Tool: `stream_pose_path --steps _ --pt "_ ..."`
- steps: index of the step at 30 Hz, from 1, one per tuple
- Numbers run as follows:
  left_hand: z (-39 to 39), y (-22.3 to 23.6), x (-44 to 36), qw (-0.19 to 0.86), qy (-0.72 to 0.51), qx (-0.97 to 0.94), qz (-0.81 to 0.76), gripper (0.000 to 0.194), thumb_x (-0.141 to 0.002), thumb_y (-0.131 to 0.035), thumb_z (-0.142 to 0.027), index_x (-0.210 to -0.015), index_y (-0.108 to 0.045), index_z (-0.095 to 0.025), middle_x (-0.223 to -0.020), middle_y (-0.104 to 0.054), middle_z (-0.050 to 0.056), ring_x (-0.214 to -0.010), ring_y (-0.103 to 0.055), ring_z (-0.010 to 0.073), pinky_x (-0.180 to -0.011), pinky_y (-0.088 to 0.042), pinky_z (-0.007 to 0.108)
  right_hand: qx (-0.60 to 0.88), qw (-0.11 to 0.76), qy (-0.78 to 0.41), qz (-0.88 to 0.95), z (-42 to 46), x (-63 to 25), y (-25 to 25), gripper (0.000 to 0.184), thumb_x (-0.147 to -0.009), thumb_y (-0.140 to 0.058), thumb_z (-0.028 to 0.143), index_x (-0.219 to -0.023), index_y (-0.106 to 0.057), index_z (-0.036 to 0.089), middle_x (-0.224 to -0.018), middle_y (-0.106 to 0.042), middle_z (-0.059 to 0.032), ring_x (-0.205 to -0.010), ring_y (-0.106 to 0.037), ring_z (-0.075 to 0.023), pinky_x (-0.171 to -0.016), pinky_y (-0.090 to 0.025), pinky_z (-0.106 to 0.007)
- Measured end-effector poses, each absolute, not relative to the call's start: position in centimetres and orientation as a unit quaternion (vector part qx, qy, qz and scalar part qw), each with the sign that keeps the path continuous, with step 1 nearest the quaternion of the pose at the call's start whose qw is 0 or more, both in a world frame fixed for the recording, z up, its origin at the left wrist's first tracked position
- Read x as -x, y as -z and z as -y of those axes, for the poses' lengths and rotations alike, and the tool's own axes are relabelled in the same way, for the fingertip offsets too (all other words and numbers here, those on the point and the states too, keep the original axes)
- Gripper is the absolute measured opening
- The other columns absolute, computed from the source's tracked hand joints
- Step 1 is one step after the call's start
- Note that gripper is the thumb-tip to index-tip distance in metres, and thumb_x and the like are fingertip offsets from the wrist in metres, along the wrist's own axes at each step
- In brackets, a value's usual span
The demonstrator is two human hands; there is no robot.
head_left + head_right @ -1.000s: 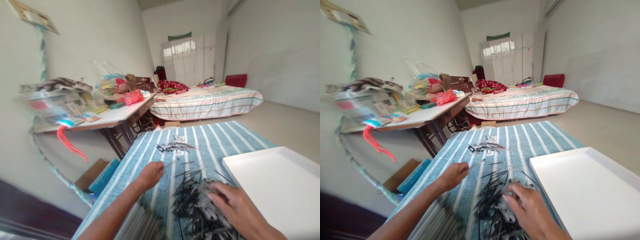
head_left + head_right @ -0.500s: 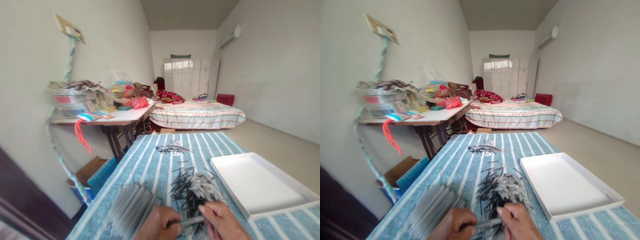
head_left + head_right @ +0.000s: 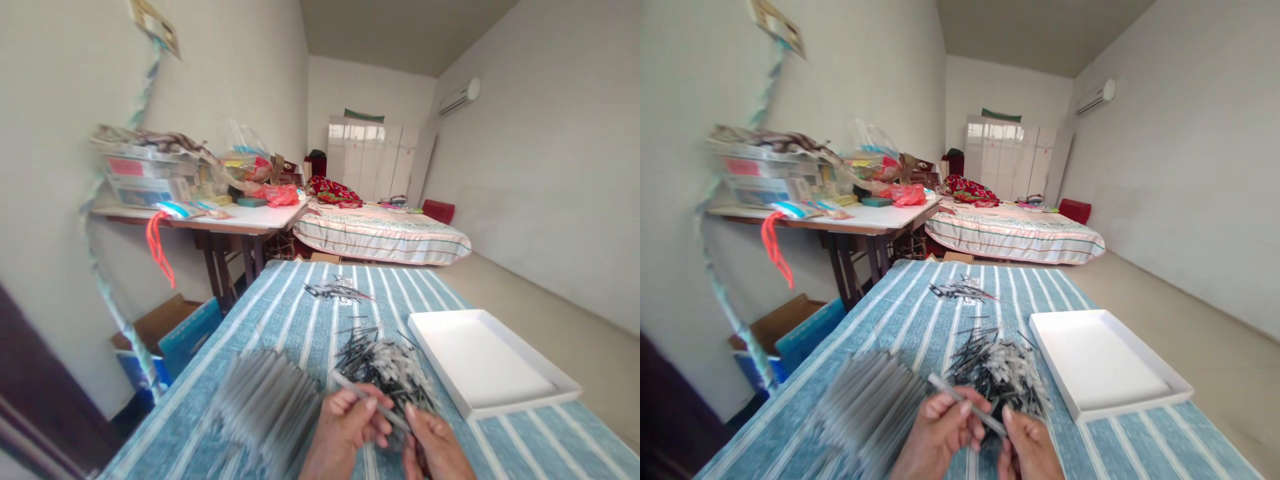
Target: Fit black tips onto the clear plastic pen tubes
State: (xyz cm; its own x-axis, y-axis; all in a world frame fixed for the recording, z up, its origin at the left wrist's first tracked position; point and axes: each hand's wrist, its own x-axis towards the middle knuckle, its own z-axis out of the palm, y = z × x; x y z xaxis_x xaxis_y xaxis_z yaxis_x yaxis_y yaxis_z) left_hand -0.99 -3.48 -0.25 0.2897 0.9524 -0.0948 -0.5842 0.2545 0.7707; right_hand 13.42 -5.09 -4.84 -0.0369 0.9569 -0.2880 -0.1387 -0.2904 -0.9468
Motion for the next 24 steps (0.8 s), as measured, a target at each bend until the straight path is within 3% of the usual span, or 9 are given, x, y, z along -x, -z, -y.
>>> stream_pose_path --steps 8,13,19,24 --pt "4.0 0.6 0.8 0.707 -0.547 -0.300 -0.332 0.016 -0.067 -0.069 -0.025 -0.071 -0.063 -0.010 -0.071 -0.069 0.008 -0.050 -0.058 0.0122 -0.050 -0.049 0.024 0.448 0.480 -0.641 0.398 5.4 -13.7 6.6 0.051 -0.070 -0.052 0.063 -0.054 -0.047 0.015 -0.031 -0.054 -0.0014 -0.020 -0.044 -0.0081 -0.024 -0.024 -0.012" --pt "3.7 1.0 1.2 0.681 -0.557 -0.282 -0.382 0.022 -0.062 -0.073 -0.028 -0.070 -0.064 -0.009 -0.066 -0.068 0.007 -0.049 -0.058 0.0124 -0.049 -0.050 0.025 0.413 0.500 -0.624 0.436 5.6 -13.0 6.0 0.042 -0.069 -0.059 0.055 -0.062 -0.043 0.016 -0.041 -0.062 -0.0030 -0.026 -0.053 -0.0122 -0.025 -0.028 -0.013" --pt "2.8 2.0 1.7 0.661 -0.568 -0.266 -0.412 0.021 -0.065 -0.071 -0.030 -0.069 -0.064 -0.010 -0.065 -0.069 0.006 -0.049 -0.059 0.0119 -0.051 -0.051 0.024 0.449 0.534 -0.566 0.439 5.4 -12.0 5.0 0.038 -0.062 -0.073 0.040 -0.065 -0.043 0.016 -0.050 -0.064 0.0008 -0.031 -0.055 -0.0096 -0.032 -0.036 -0.013" --pt "2.8 2.5 2.0 0.654 -0.578 -0.266 -0.409 0.021 -0.064 -0.071 -0.029 -0.068 -0.065 -0.010 -0.063 -0.068 0.005 -0.050 -0.060 0.0121 -0.051 -0.051 0.023 0.467 0.479 -0.624 0.403 5.3 -11.6 4.4 0.045 -0.078 -0.046 0.056 -0.067 -0.050 0.013 -0.041 -0.060 -0.0020 -0.025 -0.051 -0.0111 -0.025 -0.032 -0.014"
